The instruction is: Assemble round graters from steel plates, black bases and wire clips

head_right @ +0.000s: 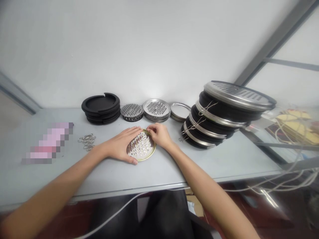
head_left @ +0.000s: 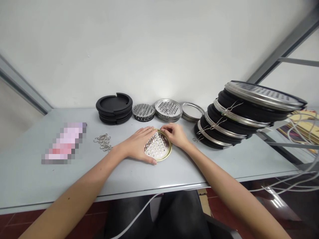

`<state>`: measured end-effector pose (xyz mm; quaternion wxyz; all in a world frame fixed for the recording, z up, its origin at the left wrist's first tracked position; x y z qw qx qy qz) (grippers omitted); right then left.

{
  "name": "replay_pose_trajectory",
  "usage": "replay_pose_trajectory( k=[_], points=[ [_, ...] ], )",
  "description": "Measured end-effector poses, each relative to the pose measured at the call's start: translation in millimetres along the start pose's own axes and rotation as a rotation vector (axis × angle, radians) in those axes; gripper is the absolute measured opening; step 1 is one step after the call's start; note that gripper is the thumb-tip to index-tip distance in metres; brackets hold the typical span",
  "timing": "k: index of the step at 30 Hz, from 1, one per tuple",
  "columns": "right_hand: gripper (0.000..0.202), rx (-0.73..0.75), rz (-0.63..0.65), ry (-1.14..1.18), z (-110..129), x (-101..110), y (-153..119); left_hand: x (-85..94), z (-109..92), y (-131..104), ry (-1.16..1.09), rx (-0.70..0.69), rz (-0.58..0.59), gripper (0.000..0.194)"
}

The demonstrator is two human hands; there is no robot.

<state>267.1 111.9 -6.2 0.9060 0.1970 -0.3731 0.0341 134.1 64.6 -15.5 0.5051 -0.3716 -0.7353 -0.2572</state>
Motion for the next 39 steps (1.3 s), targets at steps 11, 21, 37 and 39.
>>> replay_pose_trajectory(
  k=[11,21,37,39],
  points=[
    [0.019,-0.006,0.03,0.074,-5,-5,4,-2.9,3,0,0.008,-0.008,-0.033,0.127],
    [0.018,-0.064,0.015,0.144,-15,-6,5,-2.6,3,0,0.005,-0.016,-0.04,0.127],
    [0.018,-0.015,0.023,0.101,-9,-7,5,-0.8,2,1,0.0,0.002,-0.046,0.127],
    [0.018,0.001,0.003,0.068,-7,-6,2,-0.8,2,1,-0.012,0.006,-0.056,0.127]
  ],
)
Point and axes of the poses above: each hand's wrist, its own y-axis towards the middle knuckle, its own x-axis out of the back of the hand, z = x × y, the point moved 9 cm from there along y, towards the middle knuckle, and after that the axes turned 4 degrees about -x, right-handed, at the moved point
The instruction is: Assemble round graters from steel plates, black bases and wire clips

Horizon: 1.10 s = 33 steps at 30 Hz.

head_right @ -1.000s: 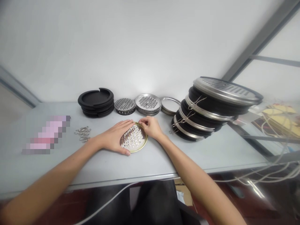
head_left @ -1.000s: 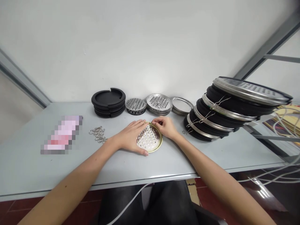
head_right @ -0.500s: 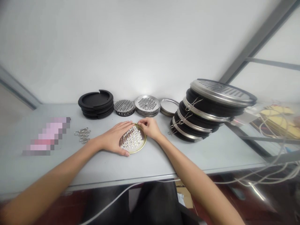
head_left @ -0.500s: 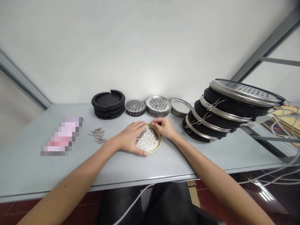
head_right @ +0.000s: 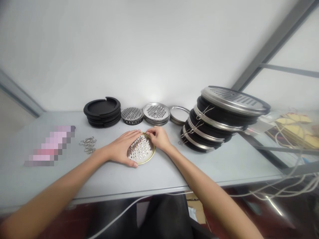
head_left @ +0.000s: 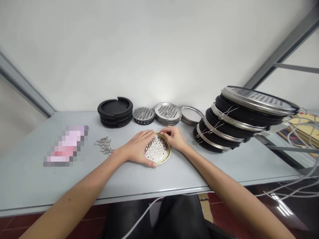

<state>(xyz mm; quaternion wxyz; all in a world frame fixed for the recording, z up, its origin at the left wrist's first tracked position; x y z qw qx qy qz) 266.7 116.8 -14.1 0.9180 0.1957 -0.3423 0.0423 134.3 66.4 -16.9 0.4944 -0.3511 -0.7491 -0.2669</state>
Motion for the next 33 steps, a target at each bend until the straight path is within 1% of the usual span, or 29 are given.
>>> replay_pose_trajectory(
  k=[4,7,9,13,16,18,20,23,25,29,33],
  points=[
    [0.018,0.012,-0.043,-0.064,4,3,-6,-3.7,3,1,-0.042,0.065,0.018,0.13],
    [0.018,0.035,-0.043,-0.05,10,5,-9,-6.0,5,2,-0.047,0.114,0.007,0.132],
    [0.019,0.043,-0.068,-0.035,11,8,-9,-7.5,5,2,-0.036,0.122,-0.004,0.132],
    [0.019,-0.028,-0.12,-0.015,0,9,-6,-8.8,5,2,-0.022,0.107,-0.01,0.131],
    [0.019,-0.044,-0.076,-0.017,-4,1,-4,-4.9,7,2,-0.036,0.078,0.001,0.131],
    [0.015,-0.003,-0.04,-0.052,1,-3,-4,-1.4,9,1,-0.06,0.044,0.019,0.133],
    [0.015,0.032,-0.019,-0.073,7,-3,-5,1.8,11,-1,-0.081,0.024,0.03,0.132],
    [0.017,0.058,0.038,-0.073,12,-2,-5,2.8,12,-3,-0.094,0.036,0.021,0.13],
    [0.019,0.07,0.065,-0.085,13,-1,-5,1.4,12,-3,-0.085,0.068,-0.001,0.13],
    [0.026,0.101,0.04,-0.106,12,4,-5,-2.8,11,-4,-0.052,0.113,-0.005,0.133],
    [0.019,0.12,-0.005,-0.101,13,7,-6,-0.7,14,-8,-0.095,0.099,0.044,0.135]
  ],
)
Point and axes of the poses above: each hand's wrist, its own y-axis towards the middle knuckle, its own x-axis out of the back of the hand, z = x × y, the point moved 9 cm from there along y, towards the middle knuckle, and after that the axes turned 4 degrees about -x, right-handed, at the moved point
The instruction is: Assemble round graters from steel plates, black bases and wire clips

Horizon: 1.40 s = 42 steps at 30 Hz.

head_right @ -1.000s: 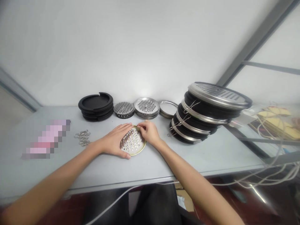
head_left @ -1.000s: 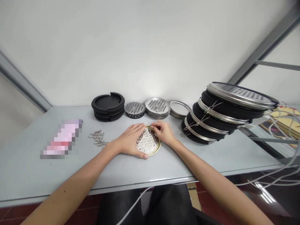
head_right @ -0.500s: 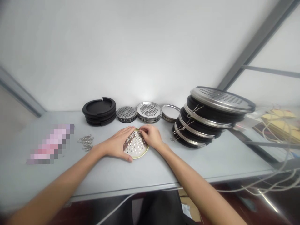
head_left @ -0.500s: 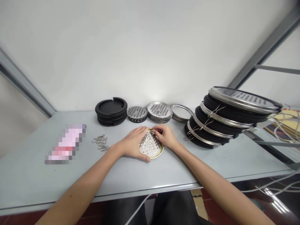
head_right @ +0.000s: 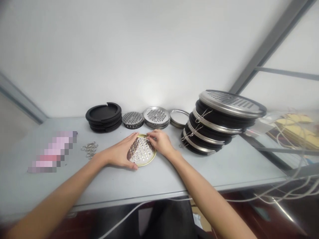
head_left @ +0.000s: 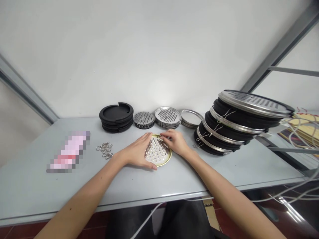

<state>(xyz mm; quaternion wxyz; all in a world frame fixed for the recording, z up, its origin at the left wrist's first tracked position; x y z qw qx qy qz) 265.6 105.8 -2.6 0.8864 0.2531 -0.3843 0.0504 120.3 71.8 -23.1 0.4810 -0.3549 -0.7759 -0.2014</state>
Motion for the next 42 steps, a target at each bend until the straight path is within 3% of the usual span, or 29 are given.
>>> replay_pose_trajectory(
  k=[4,12,22,33,42],
  points=[
    [0.016,-0.014,-0.041,0.025,0,4,0,3.8,4,-6,-0.048,-0.038,0.034,0.133],
    [0.019,-0.003,-0.005,-0.038,3,-5,-3,1.3,-13,6,0.018,0.016,-0.128,0.139],
    [0.022,-0.025,-0.035,-0.069,-3,-7,-4,-0.9,-20,9,0.001,0.026,-0.124,0.139],
    [0.022,0.003,0.033,-0.194,1,-13,-4,-2.2,-15,9,-0.015,0.054,-0.142,0.141],
    [0.025,0.056,0.135,-0.451,11,-22,-3,-4.5,-8,9,0.037,0.117,-0.125,0.143]
  ],
)
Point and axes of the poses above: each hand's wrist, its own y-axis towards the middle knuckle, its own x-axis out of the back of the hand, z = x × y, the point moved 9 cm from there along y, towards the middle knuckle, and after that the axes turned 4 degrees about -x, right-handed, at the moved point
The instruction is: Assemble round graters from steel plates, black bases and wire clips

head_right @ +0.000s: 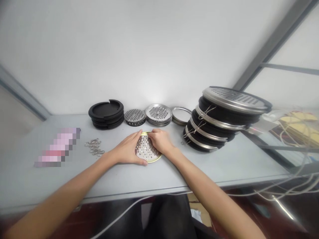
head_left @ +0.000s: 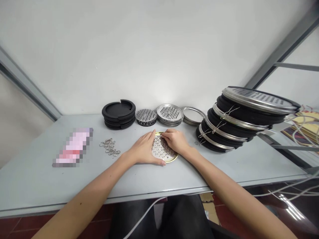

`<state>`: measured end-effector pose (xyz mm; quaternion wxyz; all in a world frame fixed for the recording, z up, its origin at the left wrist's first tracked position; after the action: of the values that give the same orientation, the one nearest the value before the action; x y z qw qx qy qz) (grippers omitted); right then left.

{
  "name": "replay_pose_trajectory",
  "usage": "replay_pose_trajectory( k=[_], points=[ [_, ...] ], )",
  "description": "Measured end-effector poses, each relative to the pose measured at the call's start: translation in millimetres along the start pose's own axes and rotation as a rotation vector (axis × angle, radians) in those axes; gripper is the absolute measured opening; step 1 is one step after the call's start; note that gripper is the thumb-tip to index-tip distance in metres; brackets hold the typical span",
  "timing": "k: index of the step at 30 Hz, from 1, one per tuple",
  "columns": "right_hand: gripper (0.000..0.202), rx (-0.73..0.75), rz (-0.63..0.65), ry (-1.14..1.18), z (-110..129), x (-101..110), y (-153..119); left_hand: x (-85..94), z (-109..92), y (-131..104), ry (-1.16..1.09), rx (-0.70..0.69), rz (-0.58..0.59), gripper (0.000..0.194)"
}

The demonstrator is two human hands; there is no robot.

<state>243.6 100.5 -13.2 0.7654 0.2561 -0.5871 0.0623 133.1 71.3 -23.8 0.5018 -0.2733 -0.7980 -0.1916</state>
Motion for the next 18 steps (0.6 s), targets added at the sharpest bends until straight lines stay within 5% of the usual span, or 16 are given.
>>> replay_pose_trajectory(
  k=[18],
  points=[
    [0.025,-0.096,-0.039,0.056,-7.2,4.5,-4.3,1.2,-1.4,-1.6,-0.002,-0.005,0.019,0.137]
  ],
)
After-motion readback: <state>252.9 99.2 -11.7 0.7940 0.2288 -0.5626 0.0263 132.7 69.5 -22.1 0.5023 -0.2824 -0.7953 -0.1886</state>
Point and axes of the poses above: each hand's wrist, its own y-axis towards the middle knuckle, its own x-axis out of the back of the hand, z = x × y, the point moved 9 cm from there along y, towards the middle knuckle, and after that the axes turned 4 degrees about -x, right-handed, at the moved point
